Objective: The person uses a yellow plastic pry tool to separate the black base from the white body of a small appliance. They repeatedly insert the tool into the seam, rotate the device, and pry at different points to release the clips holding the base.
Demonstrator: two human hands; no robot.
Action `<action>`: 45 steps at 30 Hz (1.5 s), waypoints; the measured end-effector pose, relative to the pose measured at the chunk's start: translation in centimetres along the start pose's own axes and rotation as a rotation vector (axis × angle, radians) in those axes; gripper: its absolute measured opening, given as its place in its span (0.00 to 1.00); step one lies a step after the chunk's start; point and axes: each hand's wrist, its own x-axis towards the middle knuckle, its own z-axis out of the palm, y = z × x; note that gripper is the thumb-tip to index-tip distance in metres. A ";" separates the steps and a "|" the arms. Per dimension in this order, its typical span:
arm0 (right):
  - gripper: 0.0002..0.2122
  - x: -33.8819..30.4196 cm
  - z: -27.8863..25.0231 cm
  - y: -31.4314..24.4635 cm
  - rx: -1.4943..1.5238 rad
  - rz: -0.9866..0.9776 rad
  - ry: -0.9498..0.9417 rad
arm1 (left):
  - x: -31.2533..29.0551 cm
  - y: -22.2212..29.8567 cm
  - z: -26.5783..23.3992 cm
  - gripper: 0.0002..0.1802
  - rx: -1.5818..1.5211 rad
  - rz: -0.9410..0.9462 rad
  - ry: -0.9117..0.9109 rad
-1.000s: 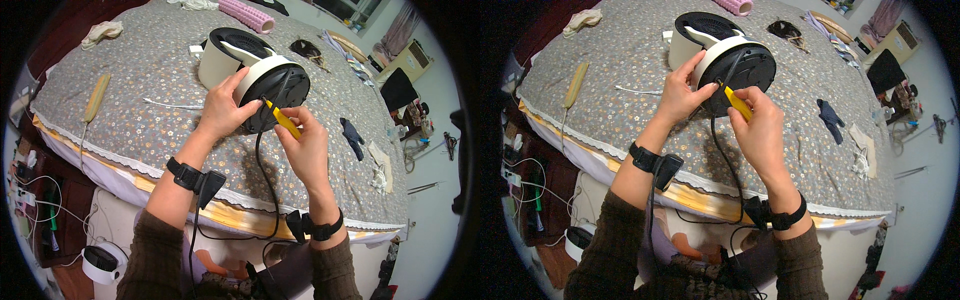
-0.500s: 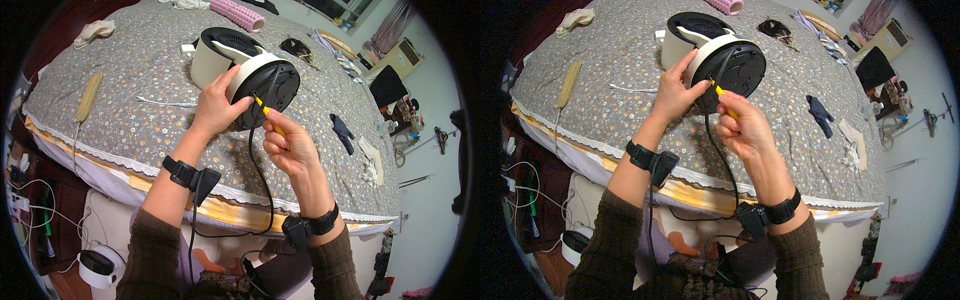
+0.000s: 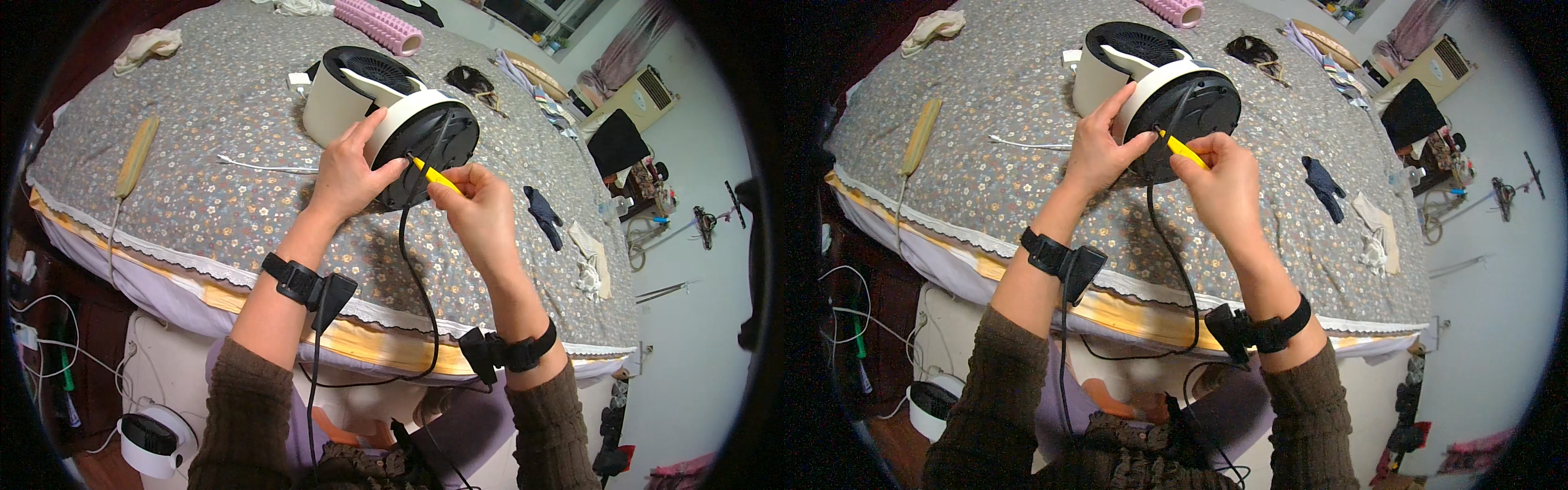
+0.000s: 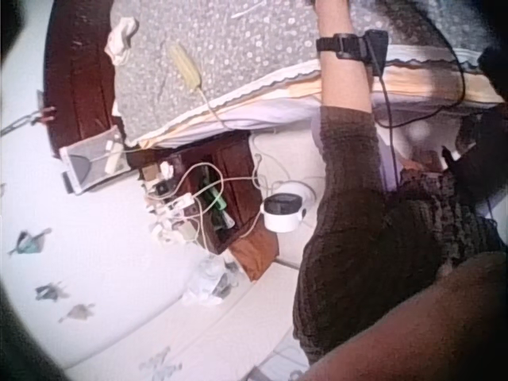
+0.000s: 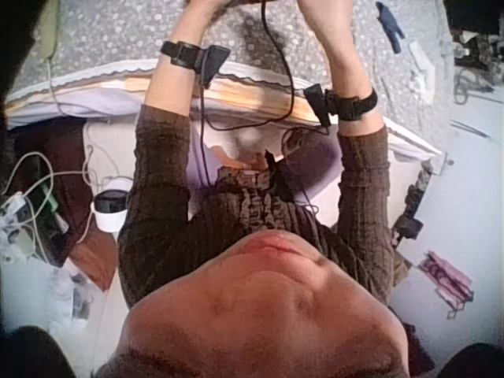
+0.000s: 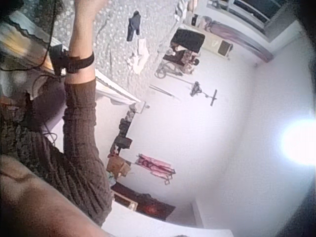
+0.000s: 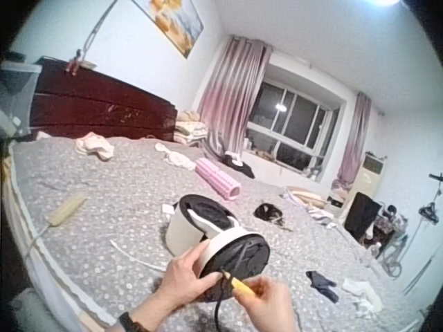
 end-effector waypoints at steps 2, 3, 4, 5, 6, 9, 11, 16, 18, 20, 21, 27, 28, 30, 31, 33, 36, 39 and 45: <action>0.06 0.1 -0.2 0.1 0.468 0.344 -0.106 | -0.1 0.0 0.1 0.39 0.027 0.025 0.014; 0.06 0.0 -0.2 0.2 0.697 0.461 -0.147 | -0.1 0.0 0.1 0.40 0.045 0.033 0.014; 0.06 0.0 -0.3 0.3 0.913 0.594 -0.164 | -0.1 0.0 0.1 0.40 0.064 0.049 0.019; 0.07 -0.1 -0.2 0.4 0.991 0.634 -0.172 | 0.0 0.1 0.1 0.40 0.065 0.046 0.012; 0.07 -0.1 -0.3 0.5 1.023 0.653 -0.172 | 0.0 0.1 0.1 0.40 0.069 0.048 0.011; 0.07 -0.1 -0.2 0.6 1.107 0.706 -0.179 | 0.0 0.6 0.1 0.38 0.065 0.103 0.080; 0.07 0.0 -0.3 0.7 1.079 0.702 -0.177 | -0.1 1.0 0.1 0.33 0.142 0.254 0.137; 0.09 0.1 -0.5 0.4 1.102 0.701 -0.261 | -0.8 1.8 0.3 0.09 0.357 0.652 0.176; 0.10 -0.1 -0.6 0.1 1.092 0.727 -0.273 | -0.8 2.1 0.5 0.04 0.368 0.623 0.210; 0.10 -0.7 -0.5 -0.2 0.846 0.553 -0.270 | -0.7 2.1 0.1 0.05 0.407 0.642 0.208; 0.11 -1.0 -0.5 -0.4 0.745 0.442 -0.278 | -0.6 2.2 0.1 0.05 0.403 0.634 0.195; 0.13 -3.4 -1.2 -0.7 -1.026 -0.669 0.105 | -0.4 1.9 -0.3 0.11 0.367 0.583 0.184; 0.13 -3.4 -1.5 -0.7 -1.115 -0.689 0.098 | -0.4 1.7 -0.3 0.16 0.359 0.546 0.185; 0.10 -3.0 -1.8 -0.6 -1.097 -0.762 0.083 | -0.5 1.2 -0.2 0.29 0.259 0.377 0.258; 0.10 -2.9 -1.9 -0.5 -1.105 -0.768 0.063 | -0.6 0.9 -0.1 0.37 0.166 0.245 0.329; 0.09 -2.6 -1.9 -0.5 -1.113 -0.796 0.039 | -0.8 0.4 -0.2 0.58 0.157 0.043 0.252; 0.09 -2.3 -1.7 -0.6 -1.122 -0.852 0.018 | -1.0 0.1 0.4 0.56 0.030 -0.164 -0.045; 0.09 -2.1 -1.8 -0.7 -1.139 -0.858 -0.018 | -0.8 -0.1 0.3 0.45 0.052 -0.159 -0.023; 0.09 -2.5 -1.3 -1.0 -1.064 -0.654 -0.081 | -0.8 0.1 0.0 0.42 0.072 -0.189 -0.029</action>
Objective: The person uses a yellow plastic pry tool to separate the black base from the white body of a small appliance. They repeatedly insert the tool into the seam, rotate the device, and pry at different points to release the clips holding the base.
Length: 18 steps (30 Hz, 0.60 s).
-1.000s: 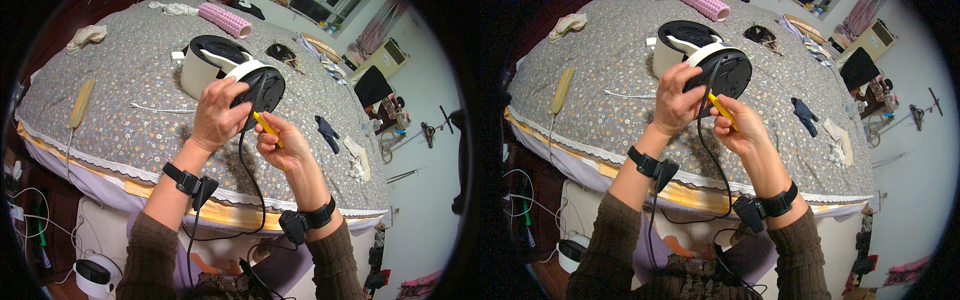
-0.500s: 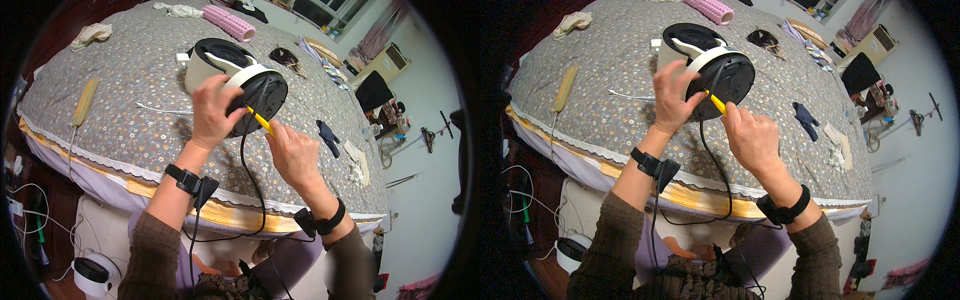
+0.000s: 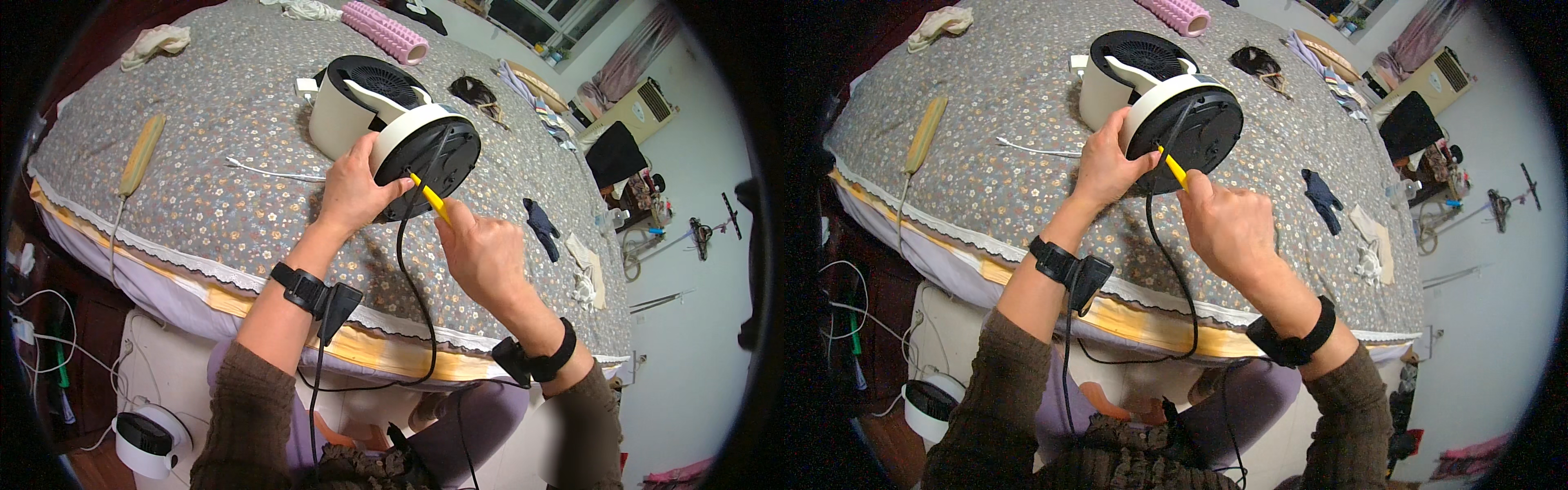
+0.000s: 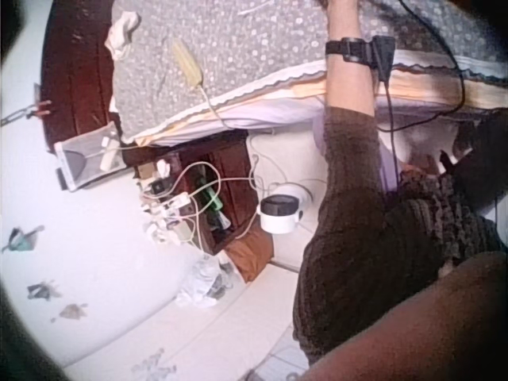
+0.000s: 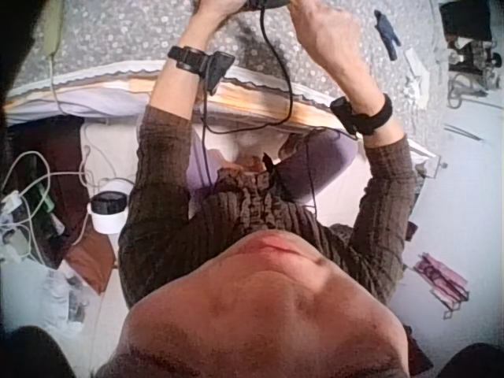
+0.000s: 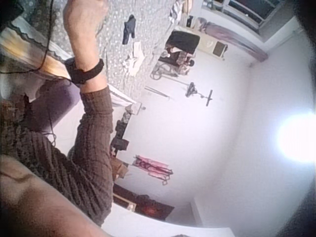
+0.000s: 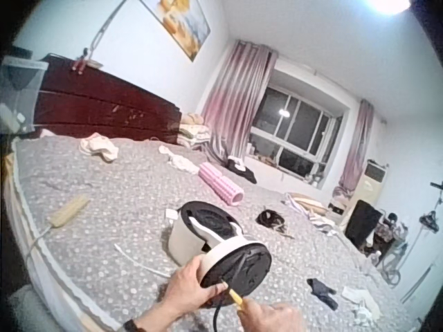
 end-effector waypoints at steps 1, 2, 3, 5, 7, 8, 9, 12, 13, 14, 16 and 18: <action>0.09 -0.1 0.1 -0.3 0.046 0.065 -0.020 | -0.1 0.1 0.0 0.41 0.007 0.002 0.007; 0.09 -0.1 0.3 -0.6 0.097 0.126 -0.033 | -0.1 0.1 0.1 0.41 0.015 0.003 0.012; 0.09 -0.1 0.4 -0.8 0.220 0.183 -0.022 | -0.2 0.2 0.1 0.41 0.013 0.007 0.014; 0.09 0.0 0.7 -1.2 0.474 0.286 0.016 | -0.3 0.2 0.1 0.41 0.013 0.012 0.021; 0.12 0.3 0.9 -1.4 0.773 0.443 -0.021 | -0.3 0.2 0.0 0.41 0.011 0.024 0.026; 0.13 0.3 0.9 -1.5 0.922 0.523 -0.041 | -0.3 0.2 0.0 0.41 0.007 0.034 0.033; 0.13 0.3 0.8 -1.6 1.209 0.655 -0.056 | -0.3 0.2 0.1 0.41 0.013 0.031 0.034; 0.16 0.1 0.6 -2.1 1.937 0.980 -0.072 | -0.4 0.1 0.3 0.41 0.020 0.028 0.047; 0.16 0.2 0.7 -2.5 2.063 1.080 -0.049 | -0.4 0.1 0.5 0.41 0.022 0.017 0.051; 0.16 0.2 0.8 -2.8 2.216 1.136 -0.024 | -0.4 0.1 0.6 0.41 0.024 0.011 0.056; 0.15 0.3 0.9 -3.2 2.447 1.237 0.012 | -0.5 0.1 0.8 0.41 0.035 0.005 0.062; 0.15 0.4 0.9 -3.1 2.340 1.261 0.052 | -0.5 0.1 0.8 0.41 0.042 0.006 0.059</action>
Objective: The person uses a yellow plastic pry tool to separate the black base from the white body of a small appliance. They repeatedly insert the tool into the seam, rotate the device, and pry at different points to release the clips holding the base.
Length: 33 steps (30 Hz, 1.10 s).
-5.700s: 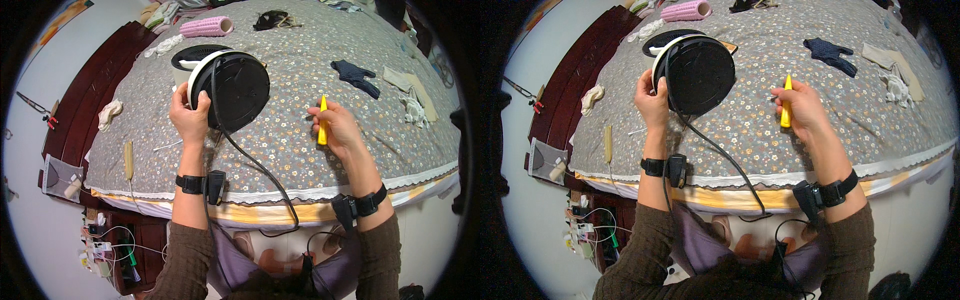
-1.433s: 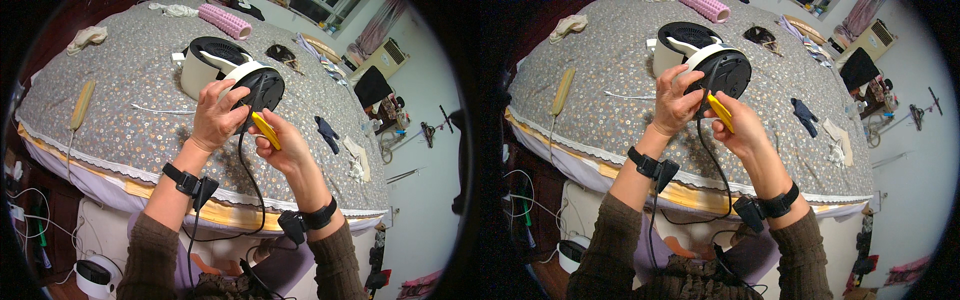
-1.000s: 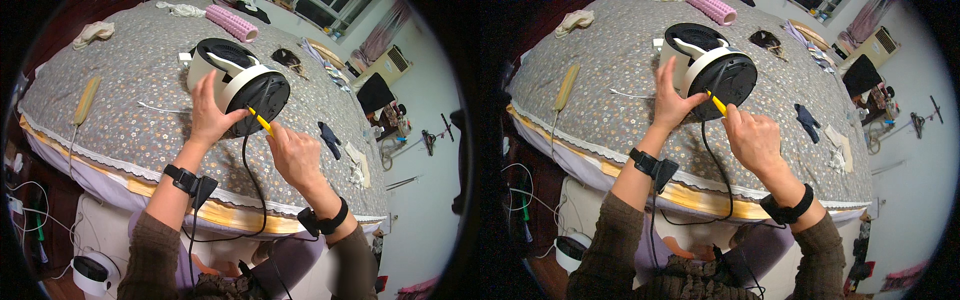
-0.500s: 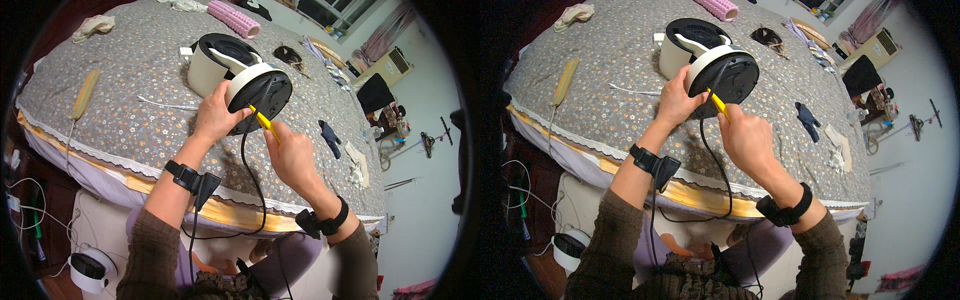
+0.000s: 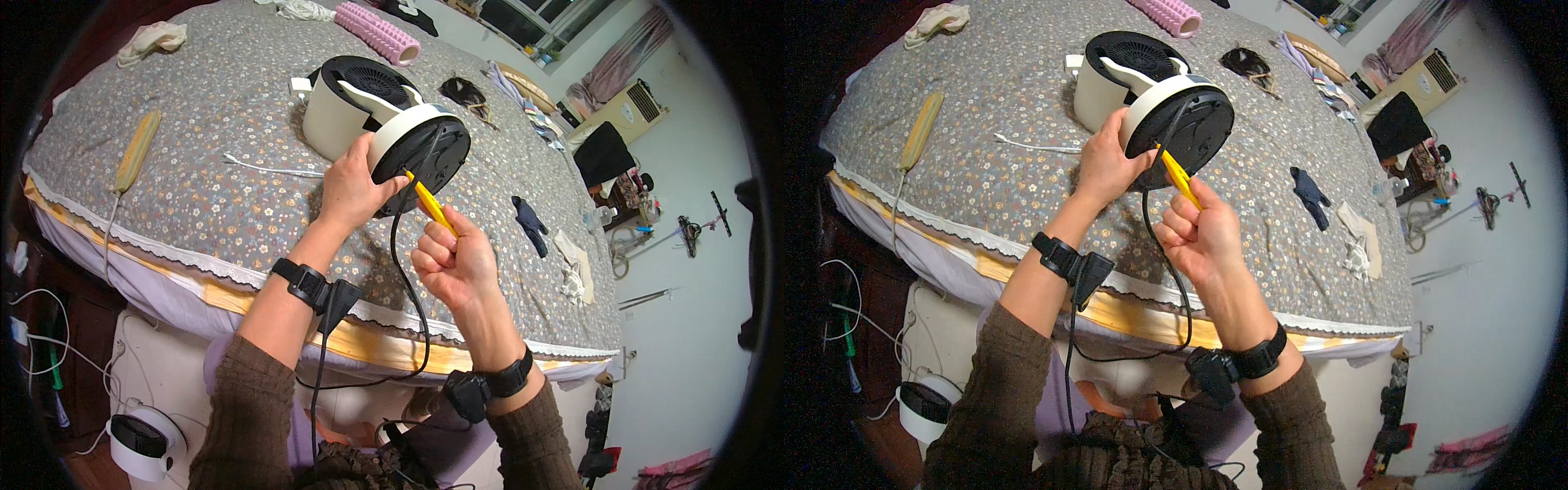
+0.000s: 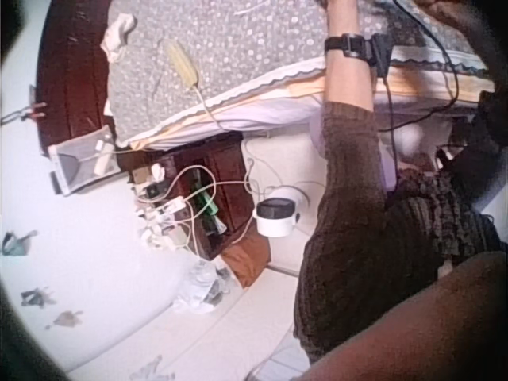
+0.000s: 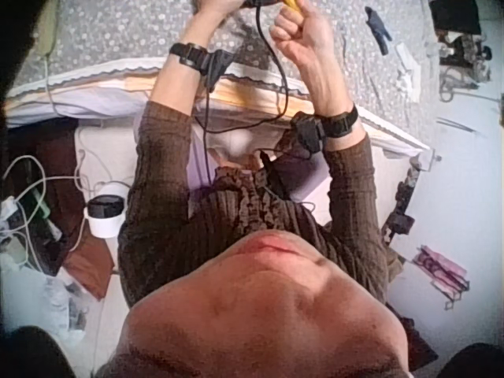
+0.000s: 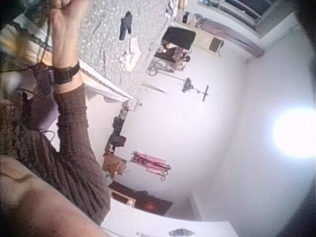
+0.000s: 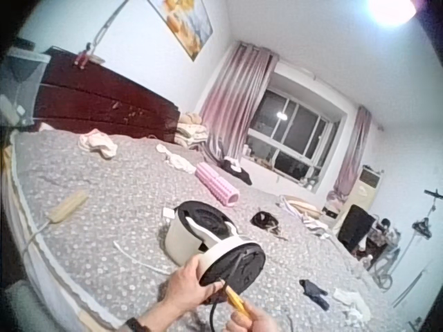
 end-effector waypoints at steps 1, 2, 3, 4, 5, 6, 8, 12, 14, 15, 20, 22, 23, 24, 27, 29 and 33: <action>0.15 0.0 0.0 -0.2 -0.025 -0.019 0.024 | 0.0 0.0 0.0 0.41 0.002 0.004 -0.005; 0.16 0.0 -0.1 -0.5 -0.186 -0.106 0.062 | 0.0 0.0 -0.1 0.41 0.005 0.008 -0.004; 0.16 0.0 -0.2 -0.7 -0.361 -0.197 0.017 | 0.1 0.1 -0.1 0.41 0.000 0.000 -0.011; 0.17 0.1 -0.4 -1.0 -0.539 -0.292 0.024 | 0.1 0.2 -0.1 0.41 -0.004 -0.008 -0.014; 0.18 0.2 -0.5 -1.1 -0.710 -0.401 0.013 | 0.1 0.3 -0.1 0.41 -0.008 -0.018 -0.022; 0.20 0.3 -0.6 -1.0 -0.920 -0.526 0.050 | 0.2 0.3 -0.2 0.41 -0.003 -0.023 -0.026; 0.18 0.9 -0.7 -0.7 -1.481 -1.019 0.058 | 0.3 0.4 -0.2 0.41 0.006 -0.039 -0.043; 0.12 1.0 -1.2 -0.7 -2.073 -1.379 0.031 | 0.3 0.4 -0.3 0.40 -0.001 -0.046 -0.059; 0.11 1.1 -1.3 -1.2 -2.228 -1.292 0.089 | 0.3 0.4 -0.3 0.40 0.002 -0.022 -0.045; 0.10 1.1 -1.4 -1.5 -2.300 -1.264 0.108 | 0.3 0.4 -0.3 0.40 0.002 -0.015 -0.038; 0.08 1.7 -1.1 -1.6 -2.288 -1.295 0.096 | 0.1 0.3 -0.2 0.40 -0.022 -0.030 -0.047; 0.07 1.9 -0.9 -1.3 -2.163 -1.293 0.074 | 0.0 0.3 -0.1 0.40 -0.016 -0.019 -0.037; 0.07 2.0 -0.7 -1.3 -2.068 -1.291 0.056 | 0.0 0.3 -0.1 0.40 -0.014 -0.010 -0.030; 0.08 2.1 -0.6 -1.3 -1.976 -1.286 0.041 | -0.1 0.2 -0.1 0.40 0.004 0.008 -0.029; 0.11 2.3 -0.3 -2.5 -1.530 -0.597 0.074 | -0.2 0.1 0.1 0.41 0.020 0.034 -0.016; 0.12 2.2 -0.5 -3.2 -0.902 -0.195 0.008 | -0.3 0.0 0.3 0.42 0.034 0.028 -0.017; 0.14 2.3 -0.9 -3.1 -0.204 0.133 -0.079 | -0.2 -0.2 0.7 0.42 0.027 0.047 -0.001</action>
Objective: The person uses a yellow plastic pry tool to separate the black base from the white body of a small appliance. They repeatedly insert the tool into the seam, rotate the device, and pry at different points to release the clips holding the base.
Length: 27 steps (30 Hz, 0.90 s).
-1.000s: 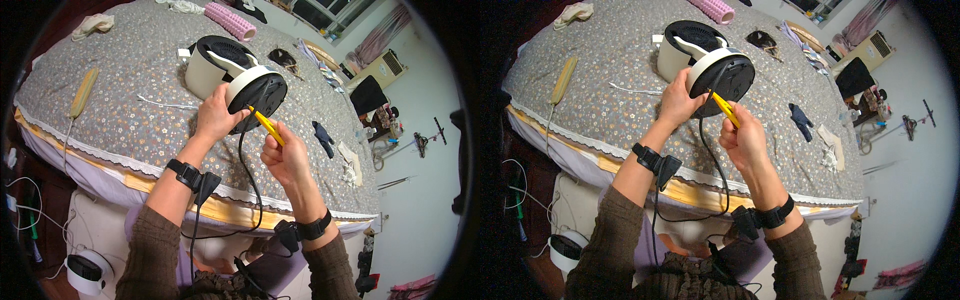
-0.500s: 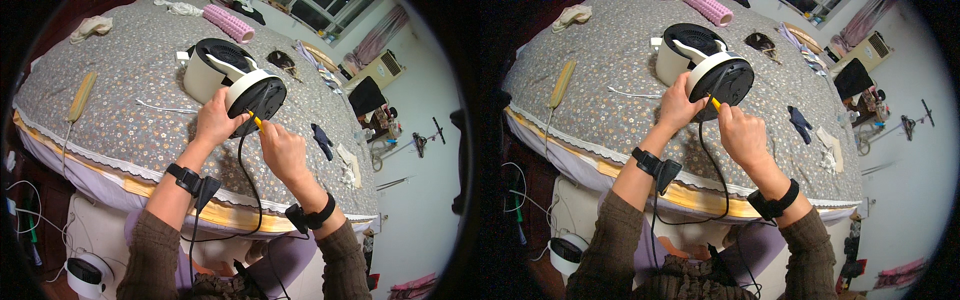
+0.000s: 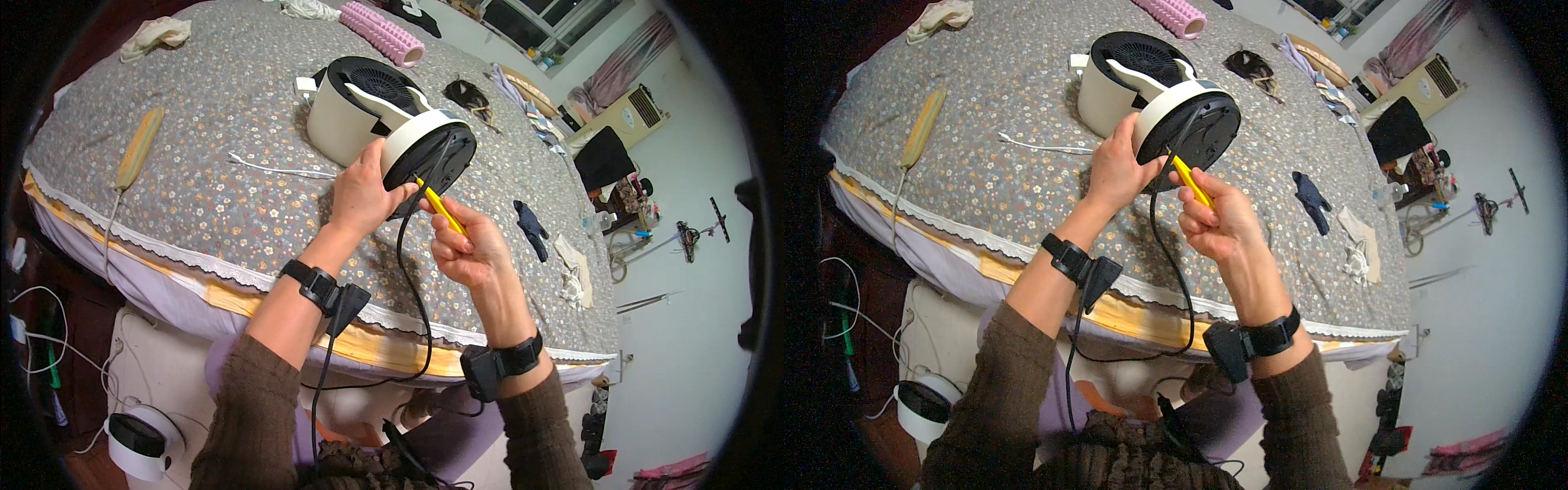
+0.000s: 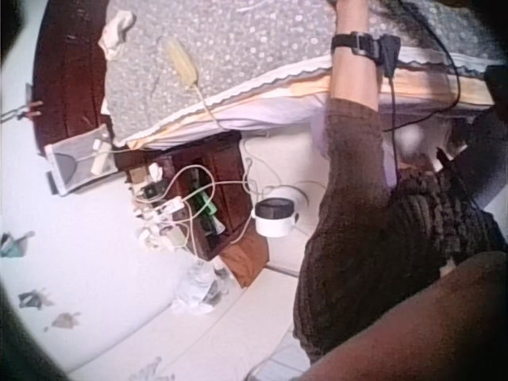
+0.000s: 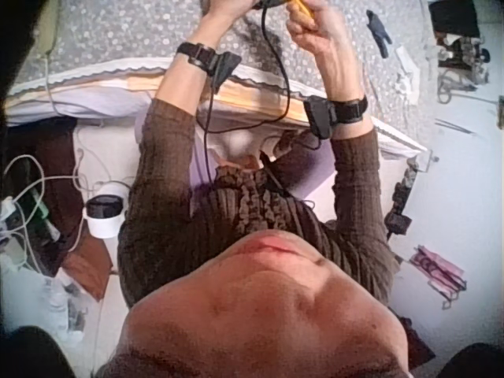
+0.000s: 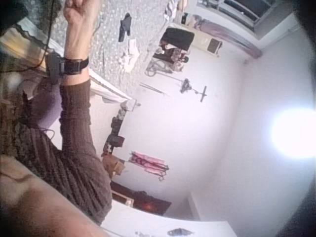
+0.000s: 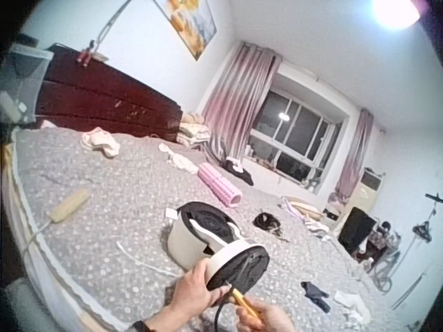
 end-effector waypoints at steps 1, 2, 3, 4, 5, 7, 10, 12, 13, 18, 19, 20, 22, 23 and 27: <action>0.14 0.0 0.0 0.1 0.050 0.013 0.002 | -0.1 0.0 0.0 0.42 -0.006 -0.010 -0.010; 0.14 0.0 0.0 0.2 0.101 0.025 0.001 | 0.0 0.0 -0.1 0.42 -0.009 -0.016 -0.019; 0.13 0.1 0.2 0.2 0.113 0.026 0.019 | 0.0 0.1 -0.1 0.42 -0.007 -0.028 -0.024; 0.14 0.1 0.3 0.1 0.004 -0.032 -0.010 | -0.1 0.1 -0.2 0.42 -0.002 -0.038 -0.030; 0.15 0.1 0.5 0.0 -0.109 -0.103 0.005 | -0.1 0.2 -0.3 0.42 0.004 -0.053 -0.033; 0.17 -0.1 0.8 -0.2 -0.331 -0.216 0.030 | 0.0 0.4 -0.3 0.41 0.003 -0.070 -0.026; 0.18 -0.2 1.0 0.4 -0.762 -0.469 0.187 | 0.1 0.6 -0.4 0.41 -0.003 -0.078 -0.027; 0.15 0.0 1.0 0.9 -1.178 -0.704 0.318 | 0.1 0.6 -0.4 0.42 0.000 -0.090 -0.036; 0.14 -0.1 0.9 1.2 -1.399 -0.901 0.308 | 0.1 0.6 -0.5 0.41 0.003 -0.084 -0.035; 0.09 0.0 0.6 1.4 -1.952 -1.239 0.324 | 0.1 0.5 -0.5 0.41 -0.001 -0.068 -0.029; 0.07 0.0 0.5 1.4 -2.022 -1.221 0.339 | 0.1 0.5 -0.5 0.41 0.000 -0.072 -0.031; 0.06 -0.1 0.6 1.4 -2.092 -1.202 0.353 | 0.2 0.5 -0.5 0.41 0.000 -0.069 -0.025; 0.05 0.0 0.6 1.4 -2.157 -1.174 0.354 | 0.1 0.5 -0.5 0.41 -0.005 -0.060 -0.022; 0.05 0.0 0.7 1.3 -2.153 -1.168 0.342 | 0.1 0.4 -0.5 0.41 -0.009 -0.053 -0.022; 0.08 0.7 0.8 0.3 -1.679 -0.866 0.264 | 0.0 0.2 -0.4 0.41 0.000 -0.061 -0.041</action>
